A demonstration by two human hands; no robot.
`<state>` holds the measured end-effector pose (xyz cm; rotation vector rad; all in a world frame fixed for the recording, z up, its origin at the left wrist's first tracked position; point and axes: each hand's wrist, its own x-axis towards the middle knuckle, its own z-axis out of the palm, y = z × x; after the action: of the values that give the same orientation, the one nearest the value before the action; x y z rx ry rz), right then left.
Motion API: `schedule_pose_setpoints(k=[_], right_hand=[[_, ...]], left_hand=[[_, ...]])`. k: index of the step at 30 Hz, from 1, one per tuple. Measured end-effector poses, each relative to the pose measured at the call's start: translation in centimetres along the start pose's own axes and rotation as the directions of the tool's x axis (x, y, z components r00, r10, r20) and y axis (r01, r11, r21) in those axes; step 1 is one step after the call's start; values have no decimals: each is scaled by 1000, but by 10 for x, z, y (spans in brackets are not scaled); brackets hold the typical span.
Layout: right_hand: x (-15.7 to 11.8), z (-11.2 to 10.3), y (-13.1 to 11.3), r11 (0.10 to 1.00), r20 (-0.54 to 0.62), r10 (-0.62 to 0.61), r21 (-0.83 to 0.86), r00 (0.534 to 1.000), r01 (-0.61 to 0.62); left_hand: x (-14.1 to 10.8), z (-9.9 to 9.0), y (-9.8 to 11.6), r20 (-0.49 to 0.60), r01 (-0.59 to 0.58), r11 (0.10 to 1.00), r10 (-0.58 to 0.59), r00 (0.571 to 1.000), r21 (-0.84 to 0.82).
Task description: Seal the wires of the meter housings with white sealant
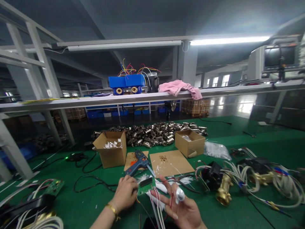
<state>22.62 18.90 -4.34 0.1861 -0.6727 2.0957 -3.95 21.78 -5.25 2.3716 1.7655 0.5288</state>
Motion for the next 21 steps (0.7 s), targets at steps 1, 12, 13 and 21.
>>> schedule_pose_setpoints(k=[1,12,13,21], right_hand=[[0,1,0,1000,-7,-4,-7,1000,4],[0,6,1,999,12,-8,-54,1000,9],[0,8,1,998,10,-5,-56,1000,6],[-4,16,3,997,56,-13,-78,998,17]], left_hand=[[-3,-5,0,-44,6,1000,-6,999,-7],[-47,-50,84,-504,-251,958,288,814,142],[-47,-50,88,-514,-242,956,293,806,164],[-71,-44,90,-742,-153,988,109,661,9]])
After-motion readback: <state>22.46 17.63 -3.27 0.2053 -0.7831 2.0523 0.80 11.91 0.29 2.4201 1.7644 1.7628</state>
